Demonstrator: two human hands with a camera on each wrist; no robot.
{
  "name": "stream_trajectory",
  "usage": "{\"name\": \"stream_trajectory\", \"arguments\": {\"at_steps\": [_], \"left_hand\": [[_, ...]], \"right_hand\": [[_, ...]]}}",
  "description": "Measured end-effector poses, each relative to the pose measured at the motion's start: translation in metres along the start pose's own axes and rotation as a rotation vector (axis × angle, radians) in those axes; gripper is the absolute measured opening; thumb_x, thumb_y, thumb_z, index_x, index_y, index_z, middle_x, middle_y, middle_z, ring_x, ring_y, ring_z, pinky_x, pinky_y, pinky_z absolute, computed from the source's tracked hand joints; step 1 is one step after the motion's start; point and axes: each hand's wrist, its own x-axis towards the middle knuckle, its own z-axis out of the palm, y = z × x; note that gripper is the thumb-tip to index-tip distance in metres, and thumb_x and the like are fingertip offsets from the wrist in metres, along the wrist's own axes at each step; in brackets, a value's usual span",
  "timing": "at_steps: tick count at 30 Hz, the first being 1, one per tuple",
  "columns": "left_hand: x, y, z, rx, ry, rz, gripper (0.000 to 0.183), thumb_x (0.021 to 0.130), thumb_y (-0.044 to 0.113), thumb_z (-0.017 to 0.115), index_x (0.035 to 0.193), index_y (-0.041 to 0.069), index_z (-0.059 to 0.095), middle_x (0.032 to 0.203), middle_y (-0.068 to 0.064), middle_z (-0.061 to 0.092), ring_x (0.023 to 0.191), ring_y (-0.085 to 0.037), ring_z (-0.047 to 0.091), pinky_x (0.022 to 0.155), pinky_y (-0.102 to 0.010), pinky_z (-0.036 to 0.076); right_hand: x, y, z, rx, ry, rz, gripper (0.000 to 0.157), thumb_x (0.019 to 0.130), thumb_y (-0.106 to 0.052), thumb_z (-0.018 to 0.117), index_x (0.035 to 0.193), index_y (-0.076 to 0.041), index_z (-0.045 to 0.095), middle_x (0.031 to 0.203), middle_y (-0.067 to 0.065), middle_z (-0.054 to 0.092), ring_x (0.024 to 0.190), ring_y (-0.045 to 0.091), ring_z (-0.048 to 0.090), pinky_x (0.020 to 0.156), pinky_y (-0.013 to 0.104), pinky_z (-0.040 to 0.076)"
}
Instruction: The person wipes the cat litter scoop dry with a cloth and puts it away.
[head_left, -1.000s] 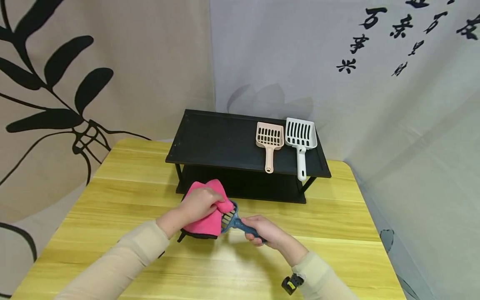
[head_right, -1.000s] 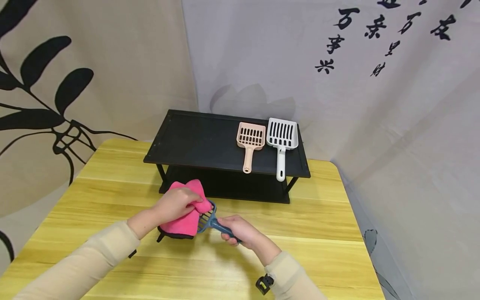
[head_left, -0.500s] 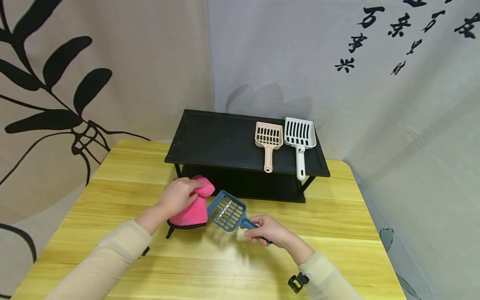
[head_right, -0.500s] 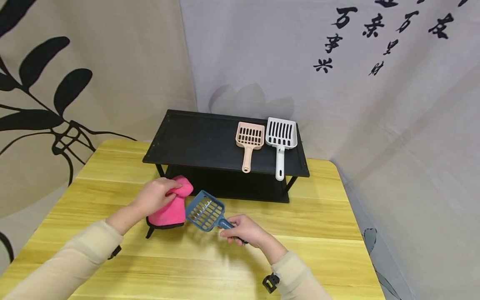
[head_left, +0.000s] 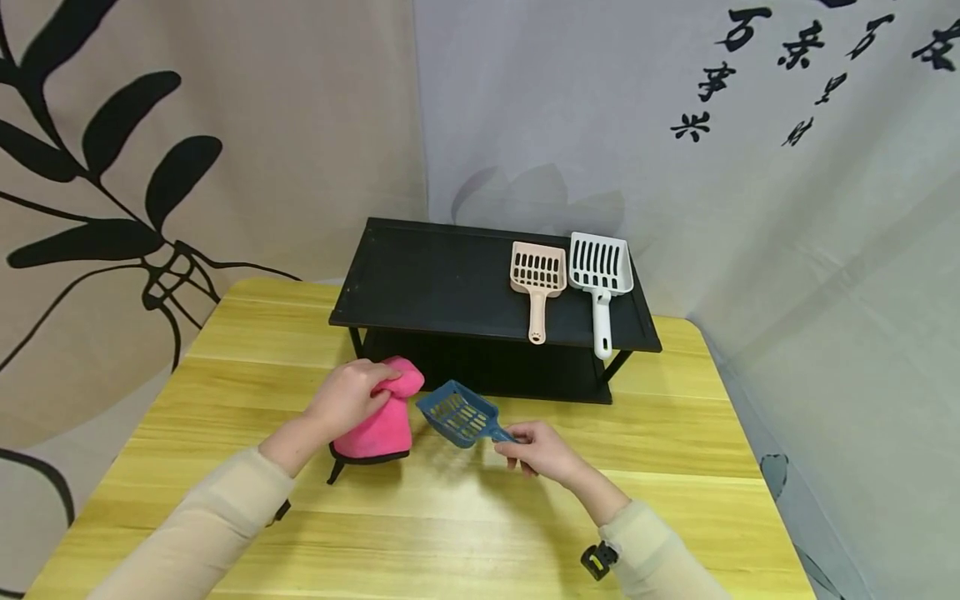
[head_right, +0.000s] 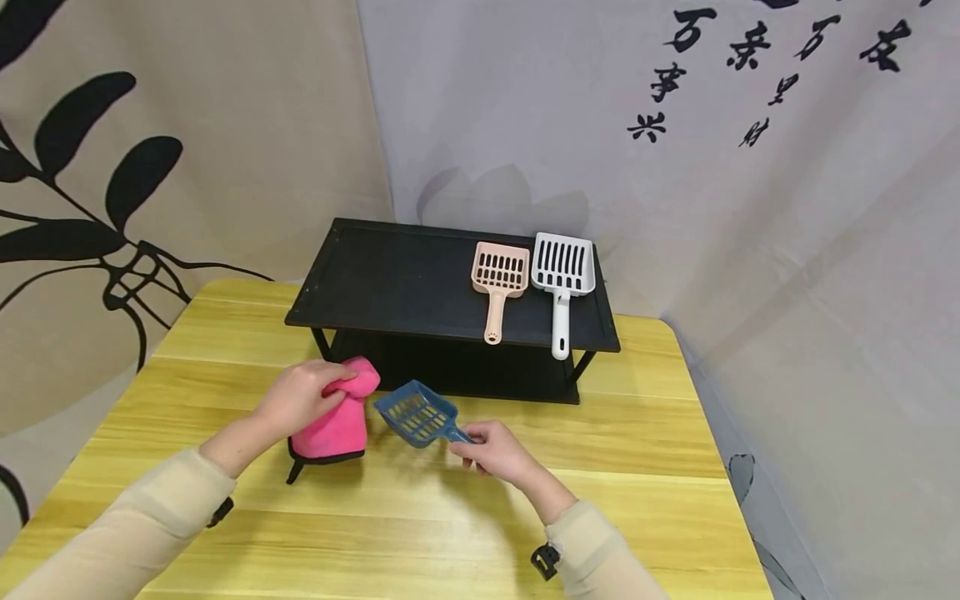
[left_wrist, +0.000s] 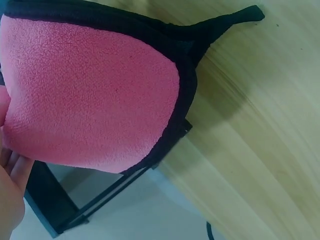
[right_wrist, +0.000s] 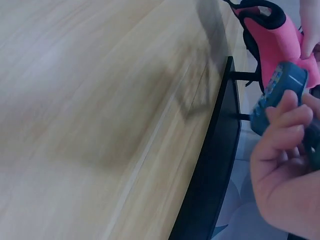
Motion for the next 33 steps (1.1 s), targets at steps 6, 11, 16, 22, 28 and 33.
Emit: {"name": "stream_trajectory", "arguments": {"at_steps": [6,11,16,22,28,33], "left_hand": [[0.002,0.007,-0.002,-0.012,0.014,0.022,0.028,0.073,0.008,0.077,0.1,0.007,0.071,0.092,-0.006,0.072,0.08,-0.019,0.064,0.07,-0.034,0.054],[0.004,0.022,-0.001,-0.041,0.043,0.073,0.027,0.071,0.007,0.078,0.098,0.008,0.072,0.092,-0.005,0.072,0.086,-0.021,0.066,0.075,-0.035,0.055],[0.005,0.042,0.005,-0.066,0.039,0.198,0.024,0.072,0.009,0.078,0.096,0.01,0.072,0.091,-0.002,0.072,0.085,-0.017,0.067,0.076,-0.031,0.055],[0.002,0.052,0.014,-0.041,-0.007,0.312,0.024,0.073,0.011,0.077,0.097,0.008,0.072,0.092,-0.003,0.072,0.086,-0.015,0.067,0.079,-0.029,0.055],[0.005,0.045,0.017,-0.014,0.039,0.296,0.023,0.072,0.012,0.079,0.094,0.01,0.072,0.088,-0.001,0.072,0.081,-0.013,0.067,0.076,-0.028,0.055],[0.006,0.037,0.014,-0.003,0.062,0.265,0.023,0.07,0.01,0.079,0.093,0.01,0.072,0.087,0.0,0.072,0.079,-0.014,0.067,0.073,-0.028,0.055]], "right_hand": [[-0.001,-0.001,0.001,-0.105,-0.049,0.021,0.038,0.098,-0.026,0.045,0.107,0.007,0.062,0.054,-0.002,0.044,0.041,0.007,0.032,0.043,0.021,0.028],[0.001,-0.005,0.005,-0.112,-0.043,0.041,0.038,0.097,-0.026,0.045,0.106,0.006,0.063,0.049,-0.005,0.036,0.039,0.007,0.026,0.043,0.022,0.024],[0.005,-0.008,0.009,-0.066,-0.063,0.068,0.038,0.096,-0.025,0.046,0.104,0.008,0.063,0.048,-0.005,0.036,0.039,0.006,0.024,0.04,0.021,0.022],[0.006,-0.012,0.008,-0.029,-0.076,0.051,0.033,0.096,-0.025,0.049,0.095,0.003,0.064,0.048,-0.004,0.033,0.04,0.007,0.023,0.041,0.021,0.021],[0.002,-0.012,0.002,-0.018,-0.082,0.057,0.031,0.095,-0.024,0.05,0.102,0.002,0.065,0.05,-0.003,0.037,0.042,0.007,0.026,0.041,0.02,0.023],[0.0,-0.014,-0.003,-0.04,-0.085,0.04,0.034,0.095,-0.023,0.05,0.11,0.004,0.064,0.05,-0.003,0.038,0.041,0.006,0.028,0.042,0.02,0.024]]}}
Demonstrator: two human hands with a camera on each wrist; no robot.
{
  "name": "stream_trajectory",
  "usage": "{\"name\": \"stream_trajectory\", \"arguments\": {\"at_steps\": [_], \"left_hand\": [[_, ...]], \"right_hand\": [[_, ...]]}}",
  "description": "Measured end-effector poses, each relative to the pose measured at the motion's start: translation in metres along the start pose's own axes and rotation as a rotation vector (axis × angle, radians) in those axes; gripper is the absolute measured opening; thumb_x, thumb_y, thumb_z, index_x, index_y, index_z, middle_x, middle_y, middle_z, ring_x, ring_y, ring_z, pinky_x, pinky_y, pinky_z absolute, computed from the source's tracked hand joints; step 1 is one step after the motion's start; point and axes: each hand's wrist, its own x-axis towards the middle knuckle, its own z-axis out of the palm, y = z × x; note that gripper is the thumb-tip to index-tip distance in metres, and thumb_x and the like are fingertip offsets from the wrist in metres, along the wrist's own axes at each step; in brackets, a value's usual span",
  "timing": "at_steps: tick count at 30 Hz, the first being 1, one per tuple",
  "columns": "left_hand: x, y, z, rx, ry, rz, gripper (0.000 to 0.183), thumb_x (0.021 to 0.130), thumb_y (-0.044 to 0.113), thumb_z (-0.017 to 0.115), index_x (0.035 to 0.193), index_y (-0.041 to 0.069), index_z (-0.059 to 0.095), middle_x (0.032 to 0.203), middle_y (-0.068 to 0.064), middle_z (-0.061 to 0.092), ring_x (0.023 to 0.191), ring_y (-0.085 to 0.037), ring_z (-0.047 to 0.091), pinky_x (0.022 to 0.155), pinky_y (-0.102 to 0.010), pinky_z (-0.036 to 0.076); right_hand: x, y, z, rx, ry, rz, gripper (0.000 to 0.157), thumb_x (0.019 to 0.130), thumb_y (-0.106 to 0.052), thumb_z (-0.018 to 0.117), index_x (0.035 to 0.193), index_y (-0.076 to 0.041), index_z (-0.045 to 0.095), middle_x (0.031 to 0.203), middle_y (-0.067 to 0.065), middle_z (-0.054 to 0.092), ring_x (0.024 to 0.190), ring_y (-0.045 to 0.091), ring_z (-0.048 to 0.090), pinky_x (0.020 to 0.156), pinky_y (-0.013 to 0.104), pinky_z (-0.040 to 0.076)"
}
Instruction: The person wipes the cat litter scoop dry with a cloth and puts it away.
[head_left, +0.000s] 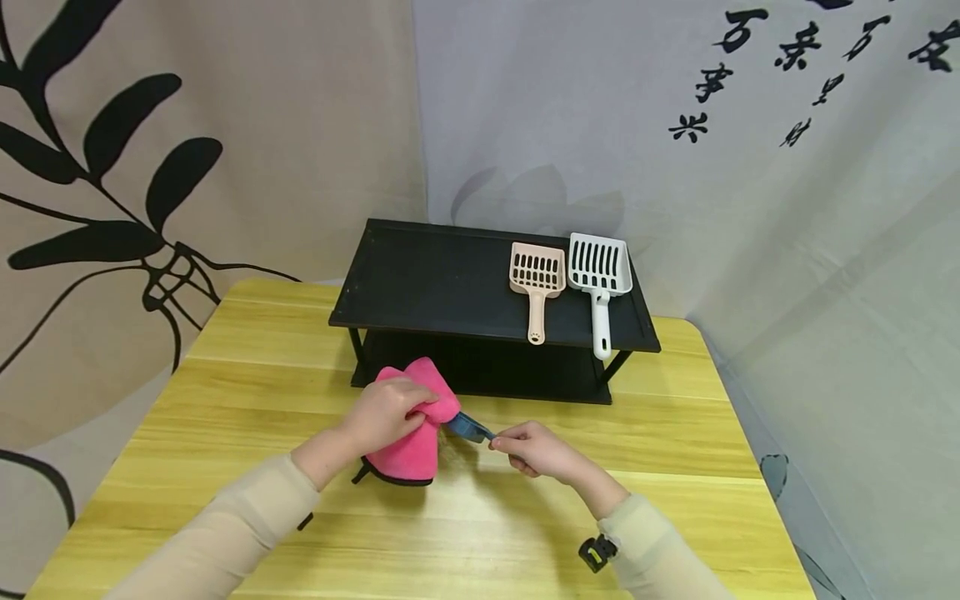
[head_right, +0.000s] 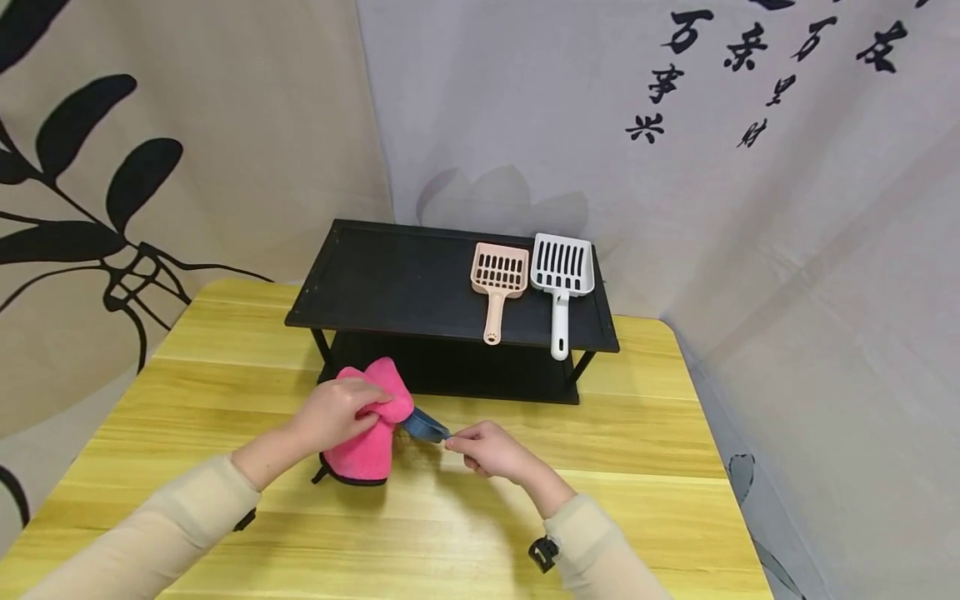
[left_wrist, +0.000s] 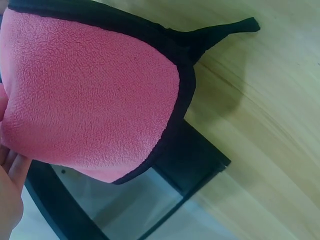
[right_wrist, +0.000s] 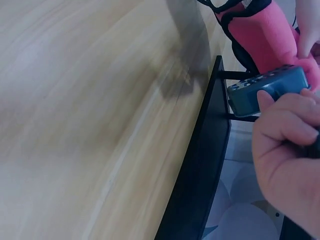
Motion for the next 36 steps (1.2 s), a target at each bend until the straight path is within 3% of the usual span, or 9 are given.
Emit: {"name": "stream_trajectory", "arguments": {"at_steps": [6,13,19,23,29,33,36], "left_hand": [[-0.004,-0.01,-0.001,0.021,0.006,-0.065,0.024,0.069,0.009,0.08,0.092,0.01,0.072,0.085,-0.001,0.072,0.076,-0.015,0.066,0.069,-0.03,0.055],[-0.008,-0.025,-0.008,0.025,0.019,-0.207,0.026,0.069,0.008,0.079,0.094,0.006,0.071,0.084,-0.006,0.072,0.071,-0.018,0.061,0.064,-0.033,0.053],[-0.009,-0.025,-0.013,-0.005,-0.02,-0.278,0.027,0.073,0.009,0.077,0.099,0.007,0.071,0.088,-0.006,0.072,0.074,-0.018,0.061,0.066,-0.033,0.053],[-0.006,-0.015,-0.013,-0.02,-0.012,-0.257,0.027,0.073,0.01,0.076,0.099,0.008,0.071,0.09,-0.005,0.072,0.079,-0.019,0.064,0.07,-0.034,0.054],[0.004,0.012,-0.006,-0.098,0.046,-0.163,0.026,0.071,0.011,0.078,0.096,0.01,0.072,0.085,-0.001,0.073,0.07,-0.013,0.06,0.065,-0.025,0.051],[0.007,0.026,0.003,-0.157,0.019,-0.087,0.027,0.072,0.012,0.078,0.098,0.01,0.072,0.089,0.0,0.073,0.074,-0.011,0.063,0.07,-0.023,0.054],[0.007,0.03,0.008,-0.149,0.008,-0.07,0.028,0.073,0.011,0.078,0.1,0.009,0.072,0.091,-0.001,0.073,0.077,-0.012,0.066,0.073,-0.025,0.055]], "right_hand": [[-0.003,0.0,-0.003,-0.015,-0.024,-0.016,0.032,0.096,-0.022,0.049,0.109,0.003,0.064,0.05,-0.003,0.039,0.04,0.007,0.027,0.042,0.021,0.026],[-0.003,0.0,-0.004,0.026,-0.066,-0.002,0.036,0.098,-0.022,0.045,0.114,0.006,0.061,0.056,-0.003,0.048,0.043,0.005,0.036,0.043,0.019,0.029],[-0.001,0.002,-0.004,0.059,-0.071,0.002,0.039,0.101,-0.021,0.036,0.11,0.008,0.06,0.059,-0.003,0.051,0.044,0.004,0.038,0.045,0.02,0.029],[0.0,0.002,-0.001,0.088,-0.085,0.014,0.039,0.101,-0.02,0.035,0.106,0.009,0.06,0.057,-0.004,0.05,0.043,0.003,0.037,0.043,0.019,0.029],[0.004,-0.002,0.006,0.174,-0.101,0.055,0.04,0.1,-0.021,0.036,0.103,0.011,0.06,0.055,-0.006,0.049,0.041,0.001,0.037,0.041,0.016,0.03],[0.006,-0.006,0.01,0.22,-0.102,0.07,0.042,0.1,-0.023,0.035,0.105,0.012,0.058,0.055,-0.007,0.048,0.04,0.001,0.036,0.041,0.016,0.029],[0.007,-0.008,0.011,0.223,-0.108,0.055,0.044,0.1,-0.024,0.035,0.107,0.013,0.056,0.056,-0.006,0.048,0.04,0.001,0.035,0.041,0.017,0.029]]}}
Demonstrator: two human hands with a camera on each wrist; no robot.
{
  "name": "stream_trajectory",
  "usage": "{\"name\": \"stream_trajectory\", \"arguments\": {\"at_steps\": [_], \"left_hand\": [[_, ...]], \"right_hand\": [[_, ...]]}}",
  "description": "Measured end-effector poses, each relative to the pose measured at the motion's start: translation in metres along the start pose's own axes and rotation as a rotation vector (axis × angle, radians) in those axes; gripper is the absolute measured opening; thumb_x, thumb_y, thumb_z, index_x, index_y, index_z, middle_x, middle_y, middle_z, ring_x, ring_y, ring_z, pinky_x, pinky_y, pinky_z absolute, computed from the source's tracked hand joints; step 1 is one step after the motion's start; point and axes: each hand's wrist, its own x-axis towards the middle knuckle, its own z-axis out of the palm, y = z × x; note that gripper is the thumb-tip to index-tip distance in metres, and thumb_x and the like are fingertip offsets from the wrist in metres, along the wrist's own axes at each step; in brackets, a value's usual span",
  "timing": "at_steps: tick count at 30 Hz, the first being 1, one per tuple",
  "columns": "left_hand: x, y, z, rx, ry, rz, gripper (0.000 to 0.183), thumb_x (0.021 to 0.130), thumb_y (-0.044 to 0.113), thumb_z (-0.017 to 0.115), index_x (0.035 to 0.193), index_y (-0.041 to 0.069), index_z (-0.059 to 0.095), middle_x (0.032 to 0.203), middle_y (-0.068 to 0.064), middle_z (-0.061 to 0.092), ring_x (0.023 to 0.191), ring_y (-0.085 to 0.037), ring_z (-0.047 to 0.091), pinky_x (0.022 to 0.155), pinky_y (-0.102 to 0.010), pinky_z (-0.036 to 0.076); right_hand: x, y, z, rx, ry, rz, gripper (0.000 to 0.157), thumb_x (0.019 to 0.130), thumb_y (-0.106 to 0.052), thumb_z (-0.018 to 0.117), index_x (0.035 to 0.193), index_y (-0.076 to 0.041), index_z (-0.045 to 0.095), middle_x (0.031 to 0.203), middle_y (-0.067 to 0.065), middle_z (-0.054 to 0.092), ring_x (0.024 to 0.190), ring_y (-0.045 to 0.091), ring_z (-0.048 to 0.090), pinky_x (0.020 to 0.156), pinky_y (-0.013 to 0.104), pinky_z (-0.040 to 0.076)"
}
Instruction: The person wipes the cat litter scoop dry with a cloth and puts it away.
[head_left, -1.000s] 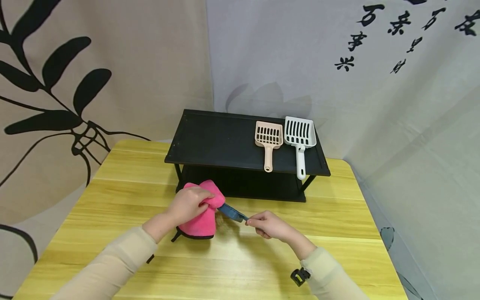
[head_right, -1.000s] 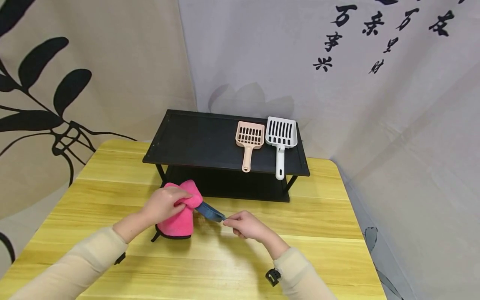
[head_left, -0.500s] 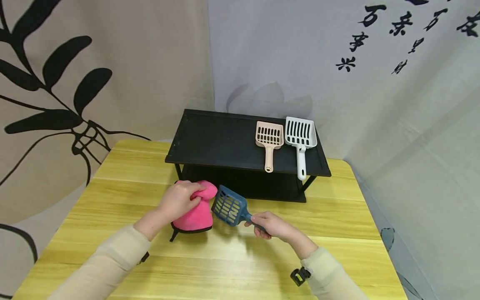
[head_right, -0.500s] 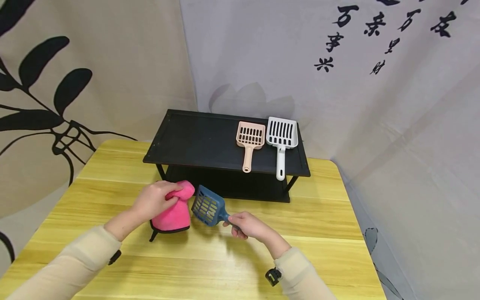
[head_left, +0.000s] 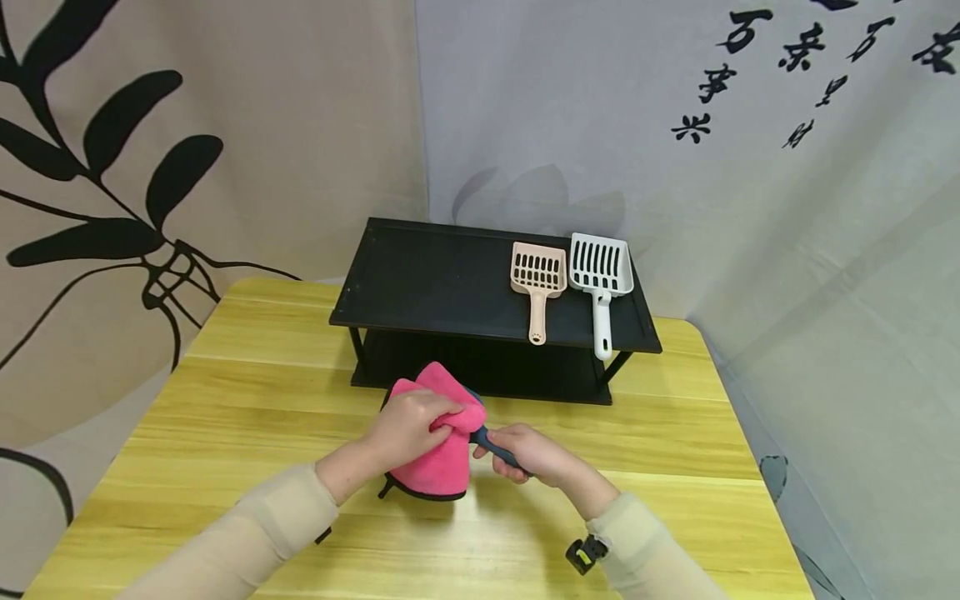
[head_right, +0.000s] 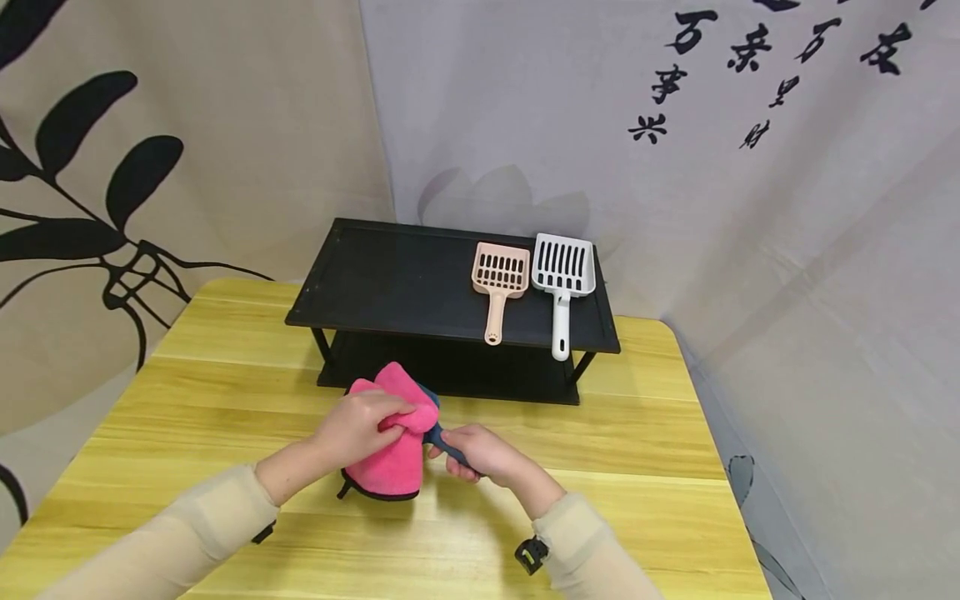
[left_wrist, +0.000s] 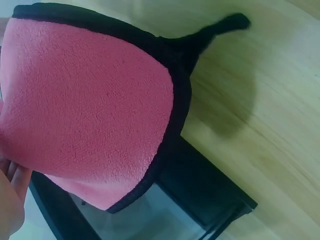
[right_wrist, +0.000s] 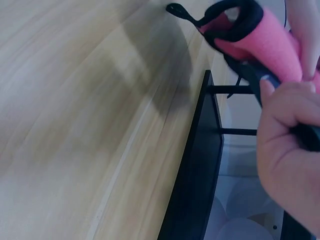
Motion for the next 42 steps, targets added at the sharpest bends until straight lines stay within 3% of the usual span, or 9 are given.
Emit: {"name": "stream_trajectory", "arguments": {"at_steps": [8,19,22,30,33,37,42], "left_hand": [[0.003,-0.004,0.001,0.04,0.029,0.032,0.026,0.073,0.012,0.078,0.098,0.009,0.073,0.088,-0.002,0.073,0.076,-0.013,0.066,0.074,-0.026,0.055],[0.004,-0.018,0.0,0.098,0.079,0.002,0.028,0.068,0.013,0.082,0.095,0.009,0.073,0.087,-0.003,0.073,0.079,-0.017,0.067,0.073,-0.031,0.056],[0.004,-0.022,0.0,0.12,0.079,-0.037,0.027,0.069,0.013,0.081,0.094,0.01,0.073,0.086,-0.002,0.073,0.077,-0.017,0.066,0.069,-0.03,0.055],[-0.002,-0.041,-0.01,0.142,0.051,-0.223,0.026,0.071,0.011,0.079,0.096,0.009,0.072,0.078,-0.005,0.07,0.061,-0.013,0.05,0.056,-0.025,0.045],[-0.007,-0.047,-0.013,0.125,0.051,-0.254,0.026,0.071,0.01,0.079,0.096,0.008,0.072,0.076,-0.005,0.068,0.06,-0.011,0.045,0.055,-0.023,0.04],[-0.013,-0.045,-0.015,0.108,0.036,-0.233,0.026,0.071,0.01,0.078,0.096,0.01,0.071,0.074,-0.002,0.068,0.059,-0.009,0.044,0.055,-0.024,0.04],[-0.017,-0.033,-0.011,0.069,0.03,-0.132,0.029,0.069,0.014,0.08,0.096,0.01,0.07,0.081,-0.001,0.071,0.065,-0.01,0.055,0.064,-0.028,0.049]], "right_hand": [[0.0,-0.001,-0.001,-0.029,0.011,-0.032,0.041,0.101,-0.026,0.035,0.104,0.007,0.059,0.055,-0.005,0.045,0.039,0.003,0.034,0.041,0.018,0.028],[-0.006,-0.001,-0.008,-0.043,0.009,-0.04,0.041,0.101,-0.025,0.033,0.104,0.006,0.06,0.056,-0.005,0.043,0.04,0.006,0.031,0.041,0.021,0.025],[-0.007,0.001,-0.01,-0.038,0.011,-0.042,0.043,0.101,-0.025,0.033,0.106,0.009,0.059,0.056,-0.005,0.044,0.039,0.005,0.03,0.041,0.02,0.024],[-0.012,0.003,-0.015,-0.004,-0.018,-0.082,0.047,0.101,-0.025,0.034,0.109,0.017,0.054,0.057,-0.007,0.048,0.039,0.002,0.034,0.04,0.018,0.028],[-0.013,0.003,-0.016,0.023,-0.026,-0.079,0.048,0.102,-0.024,0.032,0.109,0.018,0.054,0.057,-0.007,0.051,0.039,0.001,0.039,0.04,0.017,0.032],[-0.012,0.005,-0.015,0.075,-0.006,-0.049,0.048,0.102,-0.024,0.028,0.109,0.018,0.051,0.055,-0.007,0.054,0.038,0.0,0.043,0.039,0.016,0.034],[-0.01,0.006,-0.013,0.208,-0.006,0.01,0.043,0.102,-0.025,0.026,0.105,0.01,0.051,0.053,-0.008,0.052,0.036,0.0,0.041,0.04,0.016,0.031]]}}
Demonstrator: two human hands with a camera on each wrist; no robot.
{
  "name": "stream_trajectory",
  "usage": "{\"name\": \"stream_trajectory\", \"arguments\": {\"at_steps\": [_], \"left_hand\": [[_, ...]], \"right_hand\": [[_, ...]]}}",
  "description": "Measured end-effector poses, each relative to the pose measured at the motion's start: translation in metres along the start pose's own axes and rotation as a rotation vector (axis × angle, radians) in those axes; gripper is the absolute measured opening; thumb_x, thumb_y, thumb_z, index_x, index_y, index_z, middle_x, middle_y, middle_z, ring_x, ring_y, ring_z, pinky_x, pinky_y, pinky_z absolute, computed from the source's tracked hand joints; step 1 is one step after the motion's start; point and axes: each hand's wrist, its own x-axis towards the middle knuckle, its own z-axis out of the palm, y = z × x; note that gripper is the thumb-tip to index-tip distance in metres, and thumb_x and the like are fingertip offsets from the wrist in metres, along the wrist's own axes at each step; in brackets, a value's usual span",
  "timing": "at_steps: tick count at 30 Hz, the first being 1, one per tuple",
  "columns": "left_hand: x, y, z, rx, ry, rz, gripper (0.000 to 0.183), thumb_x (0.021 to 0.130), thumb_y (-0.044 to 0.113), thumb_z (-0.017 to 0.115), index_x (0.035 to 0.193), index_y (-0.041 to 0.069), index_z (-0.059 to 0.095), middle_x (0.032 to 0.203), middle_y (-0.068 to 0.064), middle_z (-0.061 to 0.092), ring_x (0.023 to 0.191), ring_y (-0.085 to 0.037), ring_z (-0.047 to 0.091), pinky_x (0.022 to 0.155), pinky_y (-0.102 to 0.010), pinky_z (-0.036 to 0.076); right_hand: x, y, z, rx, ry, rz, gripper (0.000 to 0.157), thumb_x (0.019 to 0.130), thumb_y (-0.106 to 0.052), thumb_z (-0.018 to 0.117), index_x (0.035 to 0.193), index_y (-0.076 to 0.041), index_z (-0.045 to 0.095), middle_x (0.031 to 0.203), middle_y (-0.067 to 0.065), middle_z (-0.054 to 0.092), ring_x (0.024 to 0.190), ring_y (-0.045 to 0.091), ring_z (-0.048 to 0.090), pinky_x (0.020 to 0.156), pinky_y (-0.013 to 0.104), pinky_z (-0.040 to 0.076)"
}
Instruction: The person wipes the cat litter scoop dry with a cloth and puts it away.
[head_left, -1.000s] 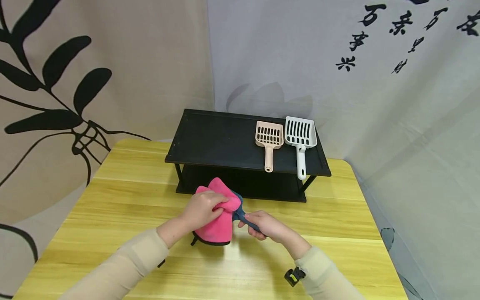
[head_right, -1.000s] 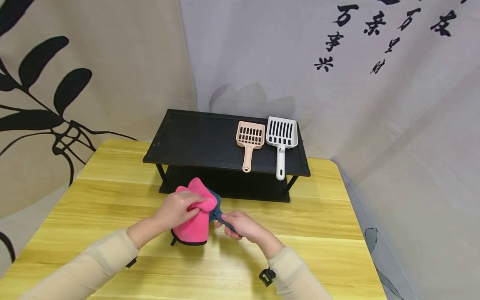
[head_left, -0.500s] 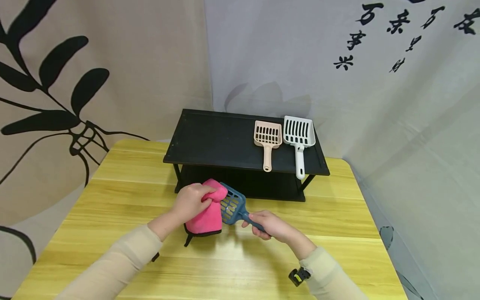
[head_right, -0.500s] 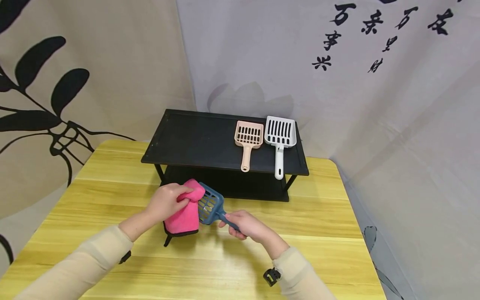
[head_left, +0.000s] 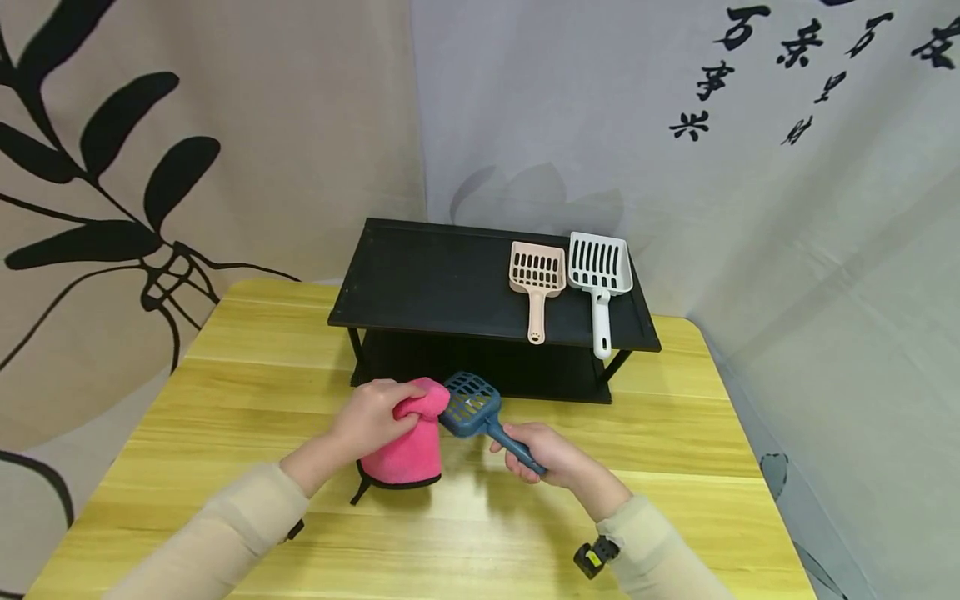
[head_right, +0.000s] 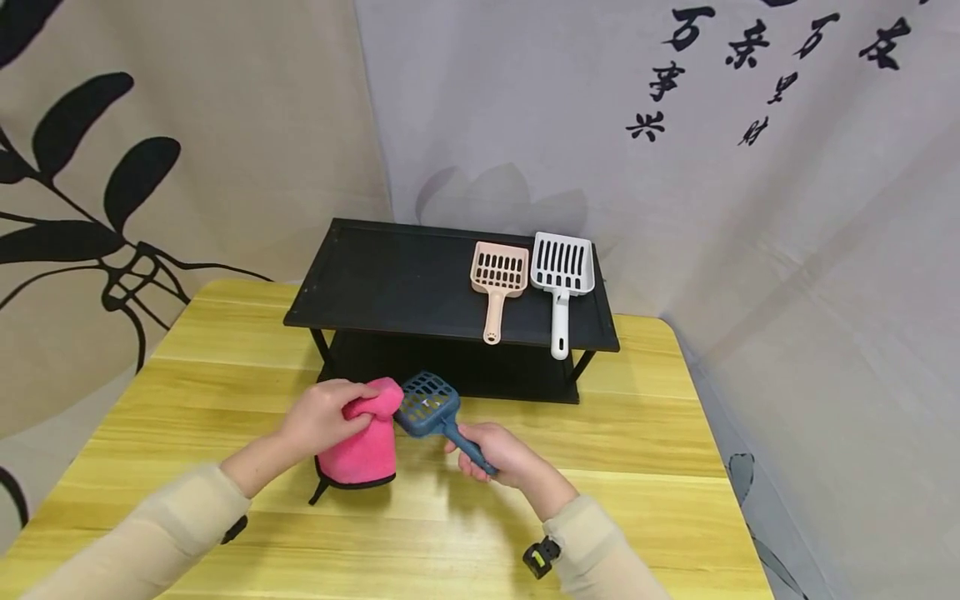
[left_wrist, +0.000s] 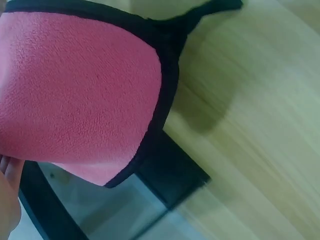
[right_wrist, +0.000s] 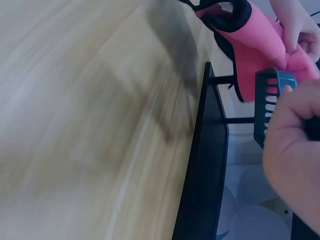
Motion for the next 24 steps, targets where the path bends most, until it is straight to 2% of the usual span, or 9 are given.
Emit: {"name": "stream_trajectory", "arguments": {"at_steps": [4,8,12,16,19,22,24], "left_hand": [[-0.001,0.009,0.005,0.0,0.023,0.061,0.027,0.069,0.013,0.08,0.094,0.01,0.071,0.085,-0.001,0.072,0.072,-0.013,0.063,0.068,-0.028,0.053],[0.0,0.009,0.007,0.002,0.085,0.063,0.026,0.066,0.008,0.081,0.091,0.009,0.072,0.082,-0.001,0.072,0.071,-0.013,0.063,0.066,-0.026,0.053],[0.0,0.004,0.006,0.005,0.11,0.036,0.026,0.066,0.006,0.081,0.091,0.009,0.072,0.08,-0.001,0.072,0.072,-0.015,0.064,0.066,-0.028,0.053],[-0.002,-0.005,0.003,0.008,0.105,-0.029,0.026,0.067,0.006,0.08,0.092,0.009,0.072,0.081,-0.002,0.072,0.067,-0.014,0.059,0.062,-0.028,0.05],[-0.003,-0.012,0.001,0.006,0.111,-0.063,0.025,0.068,0.006,0.079,0.092,0.008,0.072,0.077,-0.003,0.07,0.061,-0.011,0.05,0.055,-0.023,0.043],[-0.004,-0.02,-0.002,0.007,0.1,-0.109,0.024,0.07,0.006,0.078,0.094,0.006,0.072,0.067,-0.002,0.062,0.058,-0.009,0.041,0.051,-0.02,0.035],[-0.006,-0.026,-0.004,0.003,0.092,-0.154,0.025,0.072,0.006,0.077,0.096,0.006,0.071,0.065,-0.002,0.06,0.057,-0.009,0.04,0.051,-0.02,0.034]], "right_hand": [[0.001,0.0,0.001,0.102,-0.082,0.016,0.036,0.103,-0.026,0.024,0.099,-0.002,0.051,0.052,-0.011,0.049,0.036,-0.001,0.038,0.04,0.016,0.028],[-0.001,-0.001,-0.001,0.156,-0.145,0.009,0.035,0.103,-0.026,0.021,0.094,-0.009,0.051,0.049,-0.012,0.044,0.035,-0.003,0.035,0.038,0.015,0.026],[-0.005,-0.002,-0.003,0.167,-0.168,-0.004,0.035,0.103,-0.026,0.02,0.092,-0.011,0.05,0.048,-0.012,0.042,0.034,-0.003,0.035,0.036,0.014,0.026],[-0.007,-0.004,-0.004,0.133,-0.185,-0.031,0.035,0.103,-0.028,0.021,0.092,-0.011,0.051,0.048,-0.013,0.042,0.035,-0.003,0.035,0.037,0.015,0.026],[-0.009,-0.006,-0.002,0.07,-0.151,-0.032,0.036,0.103,-0.029,0.023,0.093,-0.01,0.052,0.048,-0.012,0.042,0.034,-0.002,0.034,0.038,0.016,0.026],[-0.011,-0.009,0.001,-0.047,-0.063,-0.04,0.04,0.102,-0.032,0.028,0.095,-0.004,0.056,0.049,-0.01,0.043,0.034,0.0,0.033,0.038,0.018,0.025],[-0.012,-0.01,0.003,-0.135,0.003,-0.041,0.044,0.102,-0.033,0.031,0.098,0.0,0.06,0.051,-0.008,0.043,0.035,0.002,0.033,0.039,0.019,0.025]]}}
